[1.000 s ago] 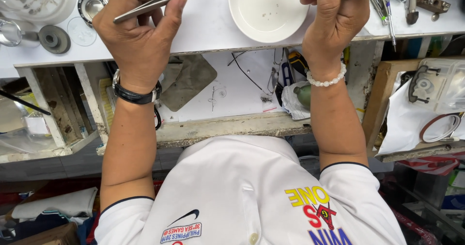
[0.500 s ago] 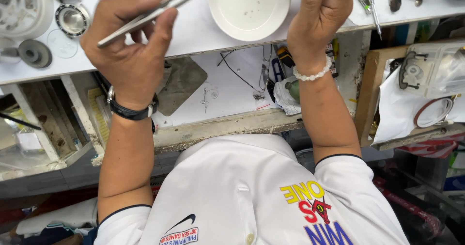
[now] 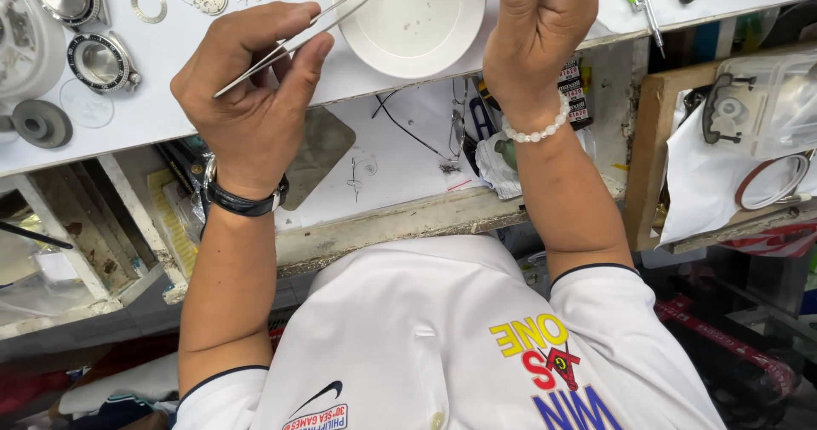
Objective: Cleaning individual watch components by picking them up with tweezers, dipping them in a solution, and brushing them.
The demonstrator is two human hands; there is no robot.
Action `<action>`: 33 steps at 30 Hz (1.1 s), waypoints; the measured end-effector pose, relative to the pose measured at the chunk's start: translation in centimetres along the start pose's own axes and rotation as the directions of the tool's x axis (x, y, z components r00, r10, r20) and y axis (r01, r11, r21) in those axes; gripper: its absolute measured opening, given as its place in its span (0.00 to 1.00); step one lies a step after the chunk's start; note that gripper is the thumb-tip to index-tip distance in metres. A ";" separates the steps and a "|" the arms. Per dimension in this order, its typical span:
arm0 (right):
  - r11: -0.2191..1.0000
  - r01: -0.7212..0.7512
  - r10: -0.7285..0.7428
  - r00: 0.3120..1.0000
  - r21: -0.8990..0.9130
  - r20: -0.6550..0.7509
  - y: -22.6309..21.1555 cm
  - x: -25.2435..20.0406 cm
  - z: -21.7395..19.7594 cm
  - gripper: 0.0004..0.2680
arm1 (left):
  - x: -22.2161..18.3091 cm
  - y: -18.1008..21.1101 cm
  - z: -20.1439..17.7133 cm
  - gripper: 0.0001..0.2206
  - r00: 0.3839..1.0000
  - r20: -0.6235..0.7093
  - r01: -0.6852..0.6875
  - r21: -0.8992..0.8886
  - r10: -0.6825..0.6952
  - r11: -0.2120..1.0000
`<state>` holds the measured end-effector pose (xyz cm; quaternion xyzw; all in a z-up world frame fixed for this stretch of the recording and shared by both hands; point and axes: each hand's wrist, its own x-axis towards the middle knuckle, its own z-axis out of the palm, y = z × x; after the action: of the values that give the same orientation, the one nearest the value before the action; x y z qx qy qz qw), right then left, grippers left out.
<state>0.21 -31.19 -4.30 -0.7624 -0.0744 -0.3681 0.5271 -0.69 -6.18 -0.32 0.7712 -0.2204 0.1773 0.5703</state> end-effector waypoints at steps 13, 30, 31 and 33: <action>1.000 0.009 -0.009 1.000 0.003 0.005 -0.1 0.1 0.0 0.09 | 0.3 -0.3 0.2 0.07 0.998 0.051 -0.040 -0.017 0.040 0.999; 0.999 0.003 -0.011 0.991 0.053 0.137 -1.3 1.3 -1.1 0.08 | 0.3 -0.8 0.6 0.05 0.999 -0.016 -0.048 0.002 0.048 0.999; 0.995 0.025 -0.051 0.957 0.093 0.284 -2.1 1.6 -1.3 0.09 | 0.2 -1.0 0.5 0.05 0.997 -0.021 -0.081 0.013 0.081 0.997; 0.990 0.042 -0.097 0.898 0.136 0.429 -3.2 2.4 -1.7 0.11 | -0.1 -1.2 0.3 0.06 0.993 -0.031 -0.110 0.023 0.111 0.994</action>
<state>-0.47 -31.88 -0.08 -0.7879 -0.2400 -0.2021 0.5299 -0.10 -6.15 -1.35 0.7608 -0.2516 0.2234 0.5549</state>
